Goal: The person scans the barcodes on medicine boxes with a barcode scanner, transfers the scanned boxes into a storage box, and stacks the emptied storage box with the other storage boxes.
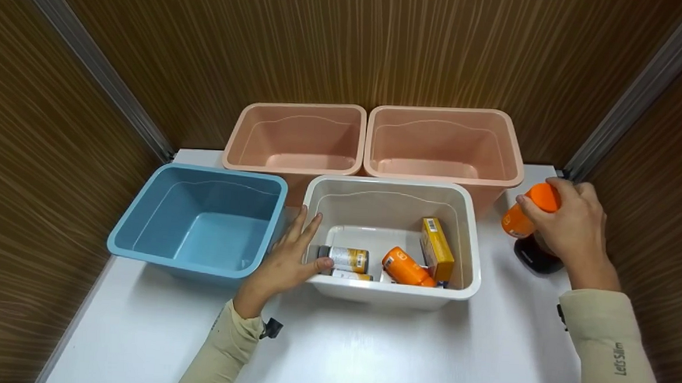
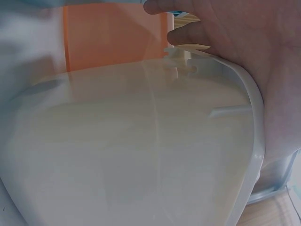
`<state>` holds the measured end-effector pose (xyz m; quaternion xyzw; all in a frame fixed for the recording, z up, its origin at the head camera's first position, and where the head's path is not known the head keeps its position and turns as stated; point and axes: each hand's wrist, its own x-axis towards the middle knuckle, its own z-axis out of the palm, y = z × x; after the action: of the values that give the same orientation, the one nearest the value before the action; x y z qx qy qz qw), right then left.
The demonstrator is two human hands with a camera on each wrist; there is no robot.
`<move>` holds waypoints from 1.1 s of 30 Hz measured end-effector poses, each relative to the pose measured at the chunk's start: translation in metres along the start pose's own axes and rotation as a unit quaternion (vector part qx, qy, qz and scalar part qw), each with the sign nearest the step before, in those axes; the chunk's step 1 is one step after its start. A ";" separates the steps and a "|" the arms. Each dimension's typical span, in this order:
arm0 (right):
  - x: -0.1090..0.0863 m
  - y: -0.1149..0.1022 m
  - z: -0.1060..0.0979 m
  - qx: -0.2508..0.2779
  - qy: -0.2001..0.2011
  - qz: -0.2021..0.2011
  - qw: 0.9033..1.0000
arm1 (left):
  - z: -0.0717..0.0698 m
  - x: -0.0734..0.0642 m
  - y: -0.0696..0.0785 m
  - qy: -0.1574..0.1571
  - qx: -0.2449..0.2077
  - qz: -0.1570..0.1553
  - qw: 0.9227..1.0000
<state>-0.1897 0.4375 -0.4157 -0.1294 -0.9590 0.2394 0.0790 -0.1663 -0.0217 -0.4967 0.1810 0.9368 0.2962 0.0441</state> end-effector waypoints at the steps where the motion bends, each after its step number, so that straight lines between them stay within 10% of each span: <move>1: 0.000 0.000 0.000 0.005 0.003 0.005 1.000 | 0.000 0.000 0.000 0.000 -0.003 0.000 1.000; 18: 0.003 0.014 0.016 -0.014 -0.029 0.013 0.999 | 0.000 -0.002 -0.003 0.006 0.009 -0.010 1.000; 33: 0.009 -0.044 -0.005 0.025 0.045 -0.090 0.995 | 0.000 0.000 0.002 0.006 0.021 -0.010 1.000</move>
<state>-0.2068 0.4048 -0.3896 -0.0512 -0.9561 0.2488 0.1462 -0.1656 -0.0205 -0.4957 0.1706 0.9449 0.2769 0.0379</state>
